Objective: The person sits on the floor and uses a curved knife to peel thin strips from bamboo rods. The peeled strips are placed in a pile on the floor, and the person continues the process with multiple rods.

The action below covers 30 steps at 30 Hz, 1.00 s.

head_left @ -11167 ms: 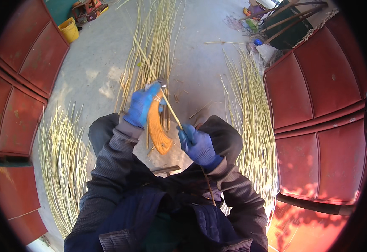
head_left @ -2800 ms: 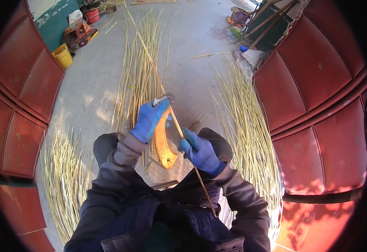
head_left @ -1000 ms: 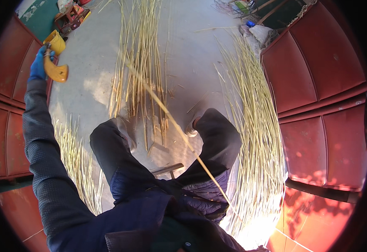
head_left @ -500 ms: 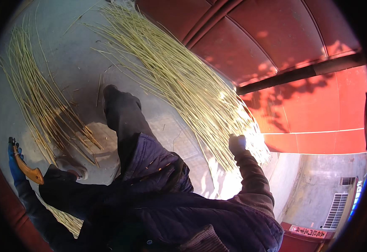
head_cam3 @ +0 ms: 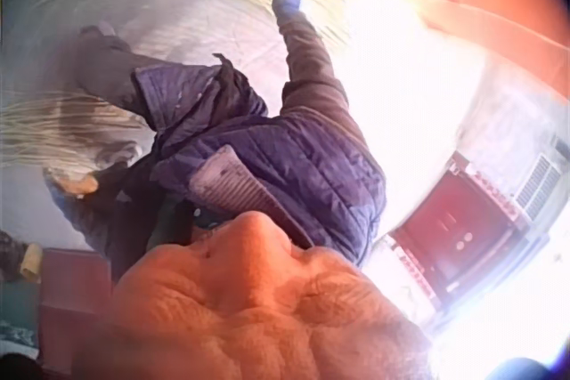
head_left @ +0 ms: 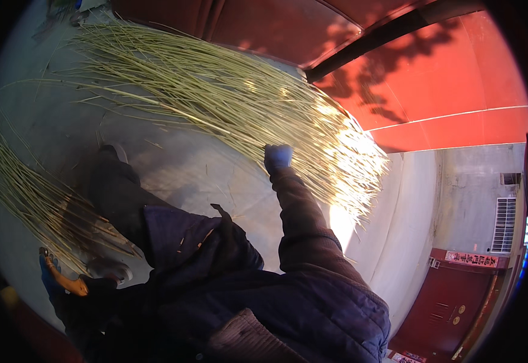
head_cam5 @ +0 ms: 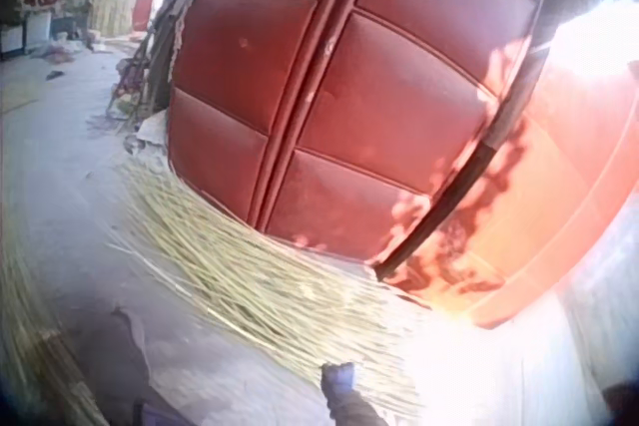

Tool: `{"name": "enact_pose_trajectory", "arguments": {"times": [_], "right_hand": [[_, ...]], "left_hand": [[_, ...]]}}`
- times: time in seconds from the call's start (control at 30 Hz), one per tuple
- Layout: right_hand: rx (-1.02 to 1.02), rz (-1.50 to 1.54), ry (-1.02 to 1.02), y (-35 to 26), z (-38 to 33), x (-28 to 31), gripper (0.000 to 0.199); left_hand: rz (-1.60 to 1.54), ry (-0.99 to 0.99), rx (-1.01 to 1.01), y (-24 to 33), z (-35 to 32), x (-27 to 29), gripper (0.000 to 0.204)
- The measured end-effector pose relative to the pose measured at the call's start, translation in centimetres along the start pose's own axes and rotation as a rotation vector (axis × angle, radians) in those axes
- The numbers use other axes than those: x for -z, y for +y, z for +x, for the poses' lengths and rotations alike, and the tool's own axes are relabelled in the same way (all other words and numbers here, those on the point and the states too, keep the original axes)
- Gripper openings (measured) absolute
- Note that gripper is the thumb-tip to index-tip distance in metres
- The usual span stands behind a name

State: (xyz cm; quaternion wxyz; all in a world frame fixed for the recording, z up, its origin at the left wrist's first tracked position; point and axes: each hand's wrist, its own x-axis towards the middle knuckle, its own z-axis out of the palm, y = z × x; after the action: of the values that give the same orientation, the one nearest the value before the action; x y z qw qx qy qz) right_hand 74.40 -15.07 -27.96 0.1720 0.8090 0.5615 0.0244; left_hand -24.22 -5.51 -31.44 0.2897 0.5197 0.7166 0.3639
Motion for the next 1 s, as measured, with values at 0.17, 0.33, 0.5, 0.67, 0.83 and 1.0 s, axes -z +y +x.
{"name": "enact_pose_trajectory", "arguments": {"times": [0.17, 0.33, 0.5, 0.67, 0.83, 1.0], "right_hand": [[-0.002, -0.047, -0.017, -0.3, 1.0, -1.7, 0.016], [-0.123, -0.208, -0.144, 0.5, 4.9, -0.9, 0.026], [0.074, -0.194, 0.039, -4.8, 16.3, 7.9, 0.049], [0.563, 0.164, 0.556, -27.5, 27.0, 20.4, 0.031], [0.821, 0.334, 0.129, -55.6, 23.0, 25.9, 0.035], [0.935, 0.249, -0.163, -70.9, 9.2, 15.6, 0.035]], "left_hand": [[0.233, 0.049, -0.611, 0.9, -0.7, -2.2, 0.057], [-0.310, -0.066, 0.427, 12.5, -1.4, -0.3, 0.049], [-0.612, -0.051, 0.543, 23.6, -4.5, -1.2, 0.042], [-0.599, -0.057, 0.505, 28.1, -5.8, -0.2, 0.041], [-0.603, -0.057, 0.552, 30.5, -6.4, 2.1, 0.047], [-0.753, 0.009, 0.715, 30.6, -7.2, 4.8, 0.044]]}}
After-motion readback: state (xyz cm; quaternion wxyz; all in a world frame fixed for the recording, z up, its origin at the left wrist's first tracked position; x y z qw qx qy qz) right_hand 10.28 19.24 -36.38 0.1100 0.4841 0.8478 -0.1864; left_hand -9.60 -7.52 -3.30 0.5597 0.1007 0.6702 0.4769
